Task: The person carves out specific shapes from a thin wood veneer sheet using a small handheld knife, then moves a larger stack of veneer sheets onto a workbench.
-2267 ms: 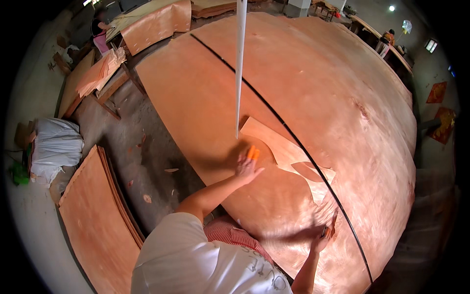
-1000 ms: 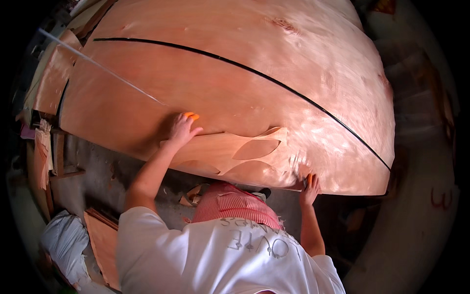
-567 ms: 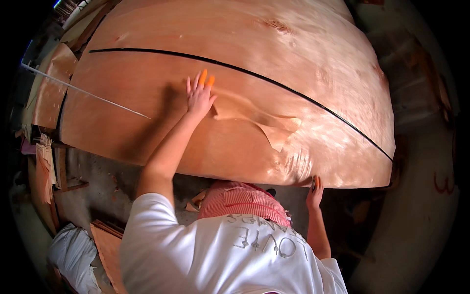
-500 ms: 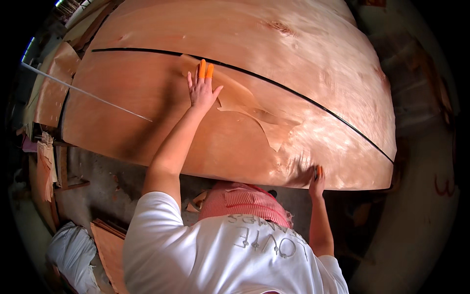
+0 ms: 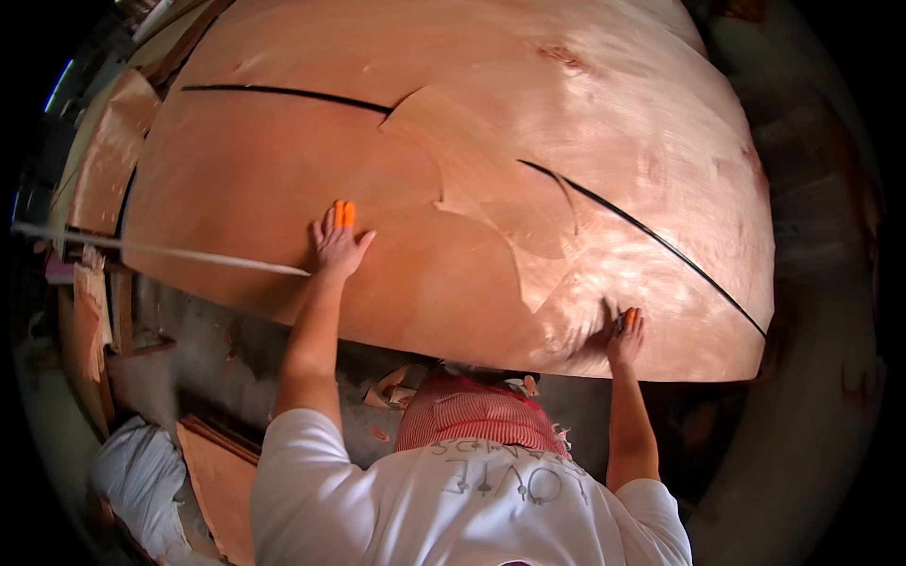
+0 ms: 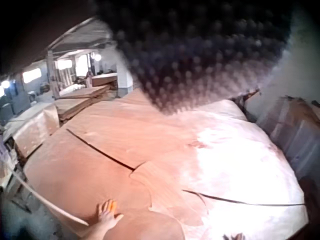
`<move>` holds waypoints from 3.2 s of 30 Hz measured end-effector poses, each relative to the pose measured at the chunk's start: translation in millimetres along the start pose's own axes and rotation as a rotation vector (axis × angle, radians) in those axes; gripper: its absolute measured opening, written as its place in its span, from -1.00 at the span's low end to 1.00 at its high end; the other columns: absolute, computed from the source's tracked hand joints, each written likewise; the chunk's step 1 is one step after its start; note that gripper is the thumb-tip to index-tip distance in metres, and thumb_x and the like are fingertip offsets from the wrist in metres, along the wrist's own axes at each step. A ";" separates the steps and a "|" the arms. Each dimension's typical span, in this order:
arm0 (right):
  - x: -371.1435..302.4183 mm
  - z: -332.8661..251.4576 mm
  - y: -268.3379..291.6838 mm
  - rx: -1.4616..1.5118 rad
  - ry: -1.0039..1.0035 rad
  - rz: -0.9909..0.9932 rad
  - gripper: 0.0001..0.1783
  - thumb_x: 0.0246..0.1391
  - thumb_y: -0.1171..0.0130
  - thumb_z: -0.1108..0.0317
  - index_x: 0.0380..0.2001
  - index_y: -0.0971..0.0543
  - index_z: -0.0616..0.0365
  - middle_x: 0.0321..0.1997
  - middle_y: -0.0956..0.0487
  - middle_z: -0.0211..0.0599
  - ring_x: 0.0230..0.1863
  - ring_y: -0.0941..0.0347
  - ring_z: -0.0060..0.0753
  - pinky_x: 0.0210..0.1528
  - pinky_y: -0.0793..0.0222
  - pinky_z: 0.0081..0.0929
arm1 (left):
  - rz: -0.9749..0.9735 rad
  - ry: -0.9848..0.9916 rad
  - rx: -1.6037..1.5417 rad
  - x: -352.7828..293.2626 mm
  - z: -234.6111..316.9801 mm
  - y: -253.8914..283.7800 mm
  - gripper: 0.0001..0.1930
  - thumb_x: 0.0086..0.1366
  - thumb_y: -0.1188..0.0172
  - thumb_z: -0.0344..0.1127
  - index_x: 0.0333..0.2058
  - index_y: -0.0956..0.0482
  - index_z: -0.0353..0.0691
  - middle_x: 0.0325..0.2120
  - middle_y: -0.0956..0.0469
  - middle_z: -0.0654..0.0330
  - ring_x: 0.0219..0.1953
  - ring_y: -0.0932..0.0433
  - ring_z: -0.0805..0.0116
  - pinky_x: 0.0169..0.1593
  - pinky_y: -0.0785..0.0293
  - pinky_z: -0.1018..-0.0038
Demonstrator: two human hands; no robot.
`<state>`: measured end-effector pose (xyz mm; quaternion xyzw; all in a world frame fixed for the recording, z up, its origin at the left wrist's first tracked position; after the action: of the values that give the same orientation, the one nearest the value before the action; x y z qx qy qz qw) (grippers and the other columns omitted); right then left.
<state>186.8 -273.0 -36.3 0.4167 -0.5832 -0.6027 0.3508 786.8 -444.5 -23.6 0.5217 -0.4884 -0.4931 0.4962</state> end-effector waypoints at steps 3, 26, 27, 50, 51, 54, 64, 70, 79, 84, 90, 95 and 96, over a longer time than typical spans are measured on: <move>-18.3 -1.4 -4.8 0.021 0.066 0.117 -0.41 0.04 0.04 0.26 0.17 -0.17 0.16 0.28 -0.08 -0.12 0.27 0.00 -0.02 0.22 0.03 -0.17 | 0.079 -0.023 -0.035 -25.3 -3.3 1.0 -0.22 0.14 0.05 0.16 0.19 0.00 -0.23 0.22 0.00 0.07 0.28 0.09 0.19 0.22 0.24 0.03; 169.6 -14.5 -7.1 1.778 -0.424 -0.346 -0.79 0.17 0.15 0.32 -0.26 -0.45 0.14 -0.36 -0.47 -0.40 -0.35 -0.42 -0.50 -0.47 -0.36 -0.56 | -0.004 -0.008 -0.139 -68.3 116.1 -0.2 -0.19 0.10 -0.08 0.06 0.20 0.04 -0.24 0.23 0.09 -0.05 0.25 0.07 0.02 0.23 0.16 0.03; 180.5 -24.3 2.7 1.782 -0.428 -0.254 -0.79 0.17 0.14 0.31 -0.25 -0.45 0.14 -0.32 -0.48 -0.39 -0.31 -0.43 -0.48 -0.43 -0.39 -0.54 | 0.003 -0.016 -0.116 -69.4 115.0 -0.4 -0.18 0.09 -0.08 0.06 0.20 0.04 -0.24 0.23 0.09 -0.05 0.26 0.09 0.03 0.22 0.16 0.02; 110.0 23.2 23.4 0.338 0.211 0.041 -0.46 -0.16 -0.05 0.45 0.01 -0.35 0.20 0.17 -0.21 -0.12 0.16 -0.15 -0.09 0.15 -0.09 -0.18 | -0.188 0.155 -0.071 -53.2 115.8 -10.3 -0.31 0.19 -0.03 -0.04 0.18 -0.05 -0.30 0.21 0.00 -0.05 0.24 0.01 0.05 0.23 0.08 0.13; 118.9 27.0 24.0 0.477 0.151 0.029 -0.48 -0.14 -0.06 0.45 0.01 -0.35 0.18 0.14 -0.25 -0.10 0.10 -0.21 -0.08 0.10 -0.15 -0.19 | -0.161 0.206 -0.184 -47.6 117.5 -14.3 -0.33 0.20 -0.02 -0.03 0.17 -0.06 -0.32 0.20 0.00 -0.08 0.23 0.00 0.03 0.22 0.06 0.17; 148.7 33.9 28.5 0.961 -0.122 0.018 -0.63 0.05 0.01 0.38 -0.02 -0.36 0.12 -0.17 -0.46 -0.15 -0.26 -0.44 -0.19 -0.26 -0.38 -0.32 | -0.028 0.345 -0.494 -34.2 128.5 -32.7 -0.31 0.22 -0.01 0.02 0.13 -0.09 -0.42 0.12 -0.10 -0.21 0.15 -0.14 -0.07 0.16 -0.11 0.28; 299.8 38.8 57.0 1.520 -0.240 -0.044 -0.66 0.21 0.18 0.28 0.05 -0.32 0.00 -0.17 -0.51 -0.29 -0.31 -0.49 -0.46 -0.34 -0.39 -0.53 | 0.143 0.729 -1.424 13.3 168.0 -64.0 -0.28 0.14 -0.19 -0.24 0.15 -0.02 -0.43 0.04 -0.28 -0.04 0.04 -0.33 0.22 0.05 -0.30 0.38; 330.6 35.2 151.3 1.589 0.114 -0.336 -0.58 0.19 0.17 0.29 0.11 -0.24 0.10 -0.07 -0.48 -0.20 -0.22 -0.49 -0.36 -0.22 -0.39 -0.46 | 0.006 0.774 -1.510 13.3 151.9 -53.4 -0.24 0.09 -0.22 -0.32 0.19 0.02 -0.28 -0.05 -0.34 0.06 -0.10 -0.40 0.26 -0.11 -0.42 0.38; 225.3 121.6 99.2 1.367 -0.222 -0.400 -0.61 0.20 0.21 0.25 0.07 -0.30 0.12 -0.09 -0.51 -0.25 -0.17 -0.47 -0.44 -0.16 -0.36 -0.51 | -0.031 0.913 -1.475 18.1 145.3 -65.2 -0.57 0.09 -0.24 -0.28 -0.06 -0.34 -0.16 -0.41 -0.48 0.30 -0.49 -0.42 0.54 -0.55 -0.27 0.67; 167.8 146.1 77.0 1.431 -0.255 -0.441 -0.63 0.20 0.21 0.28 0.05 -0.32 0.10 -0.11 -0.51 -0.31 -0.21 -0.46 -0.49 -0.23 -0.36 -0.57 | -0.181 0.937 -1.517 25.7 166.9 -66.7 -0.77 0.11 -0.22 -0.24 -0.25 -0.47 -0.11 -0.49 -0.48 0.35 -0.58 -0.37 0.61 -0.61 -0.23 0.70; 127.8 187.5 52.5 1.503 -0.321 -0.378 -0.65 0.19 0.17 0.25 0.02 -0.35 0.02 -0.14 -0.53 -0.37 -0.25 -0.47 -0.52 -0.28 -0.34 -0.57 | -0.067 0.663 -1.314 63.2 179.4 -14.5 -0.77 0.13 -0.17 -0.24 -0.27 -0.45 -0.20 -0.42 -0.48 0.29 -0.44 -0.42 0.53 -0.48 -0.31 0.59; 99.5 226.6 26.9 1.552 -0.429 -0.397 -0.67 0.18 0.17 0.29 0.00 -0.36 0.05 -0.19 -0.53 -0.37 -0.29 -0.47 -0.53 -0.33 -0.34 -0.57 | 0.391 0.229 -0.878 118.3 182.1 92.6 -0.77 0.17 -0.14 -0.30 -0.35 -0.47 -0.41 -0.53 -0.45 0.22 -0.46 -0.37 0.48 -0.35 -0.36 0.52; 93.1 236.8 27.5 1.560 -0.437 -0.412 -0.67 0.18 0.17 0.30 0.00 -0.36 0.06 -0.19 -0.53 -0.36 -0.29 -0.47 -0.54 -0.33 -0.34 -0.57 | 0.485 0.132 -0.773 127.6 187.1 120.0 -0.75 0.18 -0.14 -0.28 -0.33 -0.48 -0.41 -0.57 -0.45 0.19 -0.49 -0.37 0.47 -0.37 -0.36 0.53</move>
<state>-68.6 -262.5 -24.1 0.5121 -0.8001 -0.1453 -0.2765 602.1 -582.4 88.6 0.1994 -0.3441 -0.4743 0.7854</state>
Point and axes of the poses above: each hand's wrist, its own x-axis towards the middle knuckle, its own y-axis out of the back of the hand, z = x × y, the point moved 3 cm from there along x, towards the middle knuckle
